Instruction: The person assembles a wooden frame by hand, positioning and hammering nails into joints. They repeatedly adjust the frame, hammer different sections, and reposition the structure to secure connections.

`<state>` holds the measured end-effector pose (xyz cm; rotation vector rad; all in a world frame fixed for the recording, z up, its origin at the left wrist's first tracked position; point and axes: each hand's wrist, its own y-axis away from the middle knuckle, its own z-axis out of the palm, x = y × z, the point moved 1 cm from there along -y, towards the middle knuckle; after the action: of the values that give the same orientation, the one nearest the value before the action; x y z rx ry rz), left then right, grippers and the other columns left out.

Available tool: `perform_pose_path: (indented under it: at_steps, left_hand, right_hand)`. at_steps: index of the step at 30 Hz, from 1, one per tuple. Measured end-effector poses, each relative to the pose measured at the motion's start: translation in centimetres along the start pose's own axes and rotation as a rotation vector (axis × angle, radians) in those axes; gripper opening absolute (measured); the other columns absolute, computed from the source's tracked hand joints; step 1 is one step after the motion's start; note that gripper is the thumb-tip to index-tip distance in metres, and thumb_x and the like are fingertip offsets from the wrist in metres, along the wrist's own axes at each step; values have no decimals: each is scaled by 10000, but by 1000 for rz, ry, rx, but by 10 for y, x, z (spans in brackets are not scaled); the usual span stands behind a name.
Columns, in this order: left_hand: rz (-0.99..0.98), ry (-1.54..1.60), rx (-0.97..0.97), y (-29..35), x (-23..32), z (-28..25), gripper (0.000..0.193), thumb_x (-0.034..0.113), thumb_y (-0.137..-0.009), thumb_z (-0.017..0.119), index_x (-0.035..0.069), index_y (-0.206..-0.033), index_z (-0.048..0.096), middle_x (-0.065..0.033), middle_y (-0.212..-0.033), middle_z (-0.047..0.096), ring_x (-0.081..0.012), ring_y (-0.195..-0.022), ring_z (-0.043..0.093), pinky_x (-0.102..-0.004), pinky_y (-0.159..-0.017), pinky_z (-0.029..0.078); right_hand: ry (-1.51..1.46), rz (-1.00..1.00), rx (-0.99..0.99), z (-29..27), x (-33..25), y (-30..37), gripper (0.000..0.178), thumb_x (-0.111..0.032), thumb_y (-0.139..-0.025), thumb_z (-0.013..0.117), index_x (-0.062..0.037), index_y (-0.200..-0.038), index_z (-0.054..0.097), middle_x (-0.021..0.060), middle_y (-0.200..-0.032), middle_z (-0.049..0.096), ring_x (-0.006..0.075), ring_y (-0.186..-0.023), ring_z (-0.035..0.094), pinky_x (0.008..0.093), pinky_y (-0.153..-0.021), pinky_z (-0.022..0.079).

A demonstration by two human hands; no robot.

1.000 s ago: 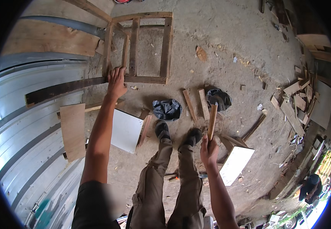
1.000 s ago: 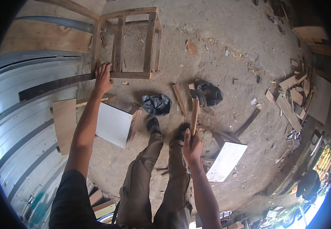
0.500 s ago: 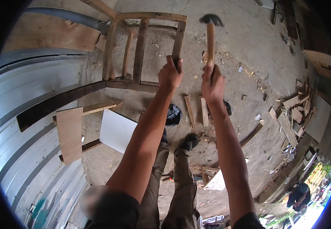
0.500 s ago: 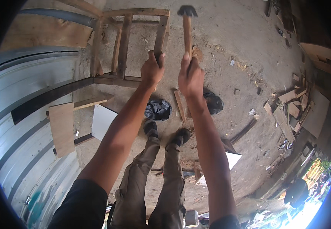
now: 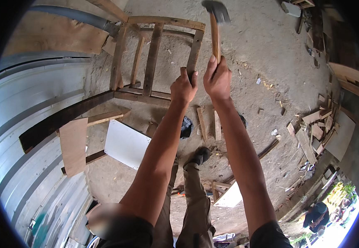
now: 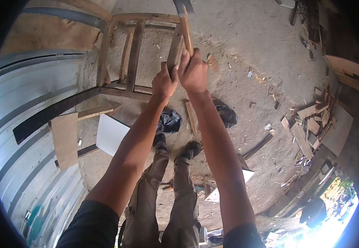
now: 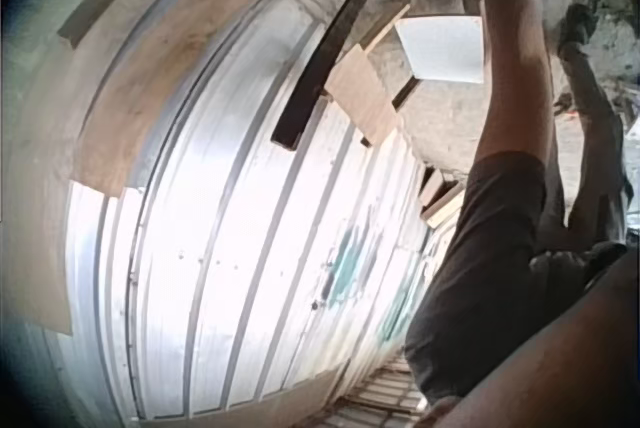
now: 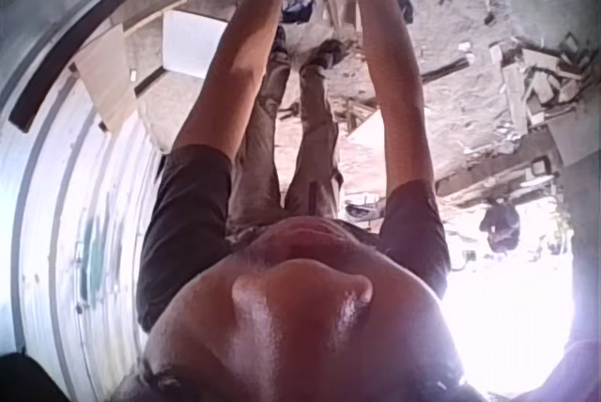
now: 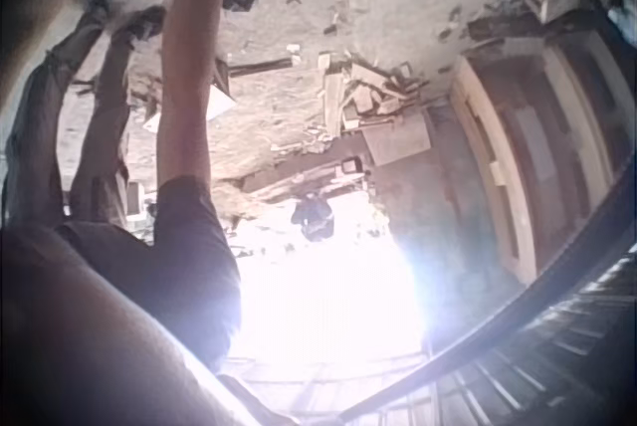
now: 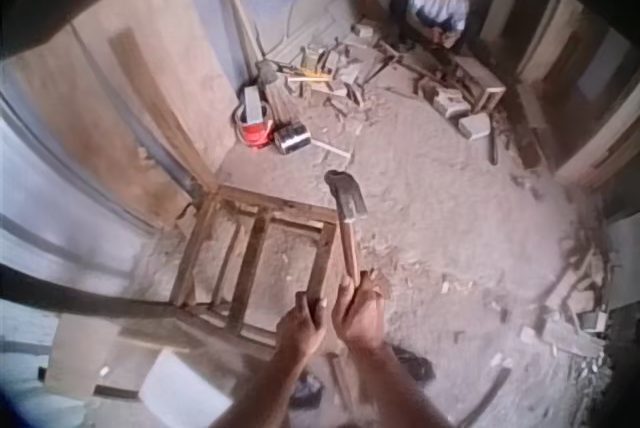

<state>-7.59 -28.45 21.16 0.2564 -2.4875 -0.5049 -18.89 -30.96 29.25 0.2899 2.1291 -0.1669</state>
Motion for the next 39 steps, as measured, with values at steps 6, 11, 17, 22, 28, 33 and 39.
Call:
perform_pose_path:
  at_steps: [6,11,17,22,28,33,39]
  left_hand:
    - [-3,8,29,-1,-4,6,463,469,-981,425,39,-1152,410,-273,-819,664,-454,-790,662,-542,-702,528]
    - [30,26,26,-1,11,6,473,478,-977,429,41,-1159,427,-281,-817,662,-464,-791,658,-548,-707,523]
    - [4,-6,52,-3,9,2,459,471,-971,456,49,-1146,429,-258,-851,673,-439,-799,666,-524,-709,538]
    - [-7,-27,43,-2,13,2,441,449,-947,513,59,-1131,423,-240,-852,679,-425,-796,672,-517,-704,544]
    - [-37,-23,16,-3,16,1,437,430,-937,536,58,-1134,423,-253,-847,673,-439,-789,664,-528,-695,536]
    - [116,87,127,-5,-3,9,406,432,-970,473,56,-1121,438,-283,-827,657,-467,-782,649,-552,-681,520]
    - [71,253,55,-13,-7,16,411,402,-1019,350,12,-1109,445,-291,-737,638,-519,-735,619,-570,-635,501]
  right_hand:
    - [219,157,-132,0,9,-15,456,-379,-1004,438,42,-884,562,314,-718,629,502,-730,637,541,-592,521]
    - [263,162,-130,-8,33,-26,465,-379,-999,454,42,-845,576,327,-730,625,512,-752,630,547,-643,527]
    - [38,206,-89,-39,-1,2,436,-347,-1014,461,37,-834,563,323,-692,595,487,-731,629,511,-594,479]
    - [26,328,-109,-54,14,19,446,-362,-1023,434,31,-859,566,300,-722,610,506,-752,614,518,-615,466]
    - [-35,383,-135,-59,29,54,457,-376,-1035,384,18,-883,556,276,-712,607,505,-751,609,509,-608,465]
    - [-161,437,-118,-56,60,127,464,-409,-1031,382,-3,-887,555,184,-635,587,395,-613,635,428,-542,470]
    - [-24,523,-242,-56,85,235,474,-431,-1020,396,4,-878,517,238,-614,563,466,-633,616,483,-530,456]
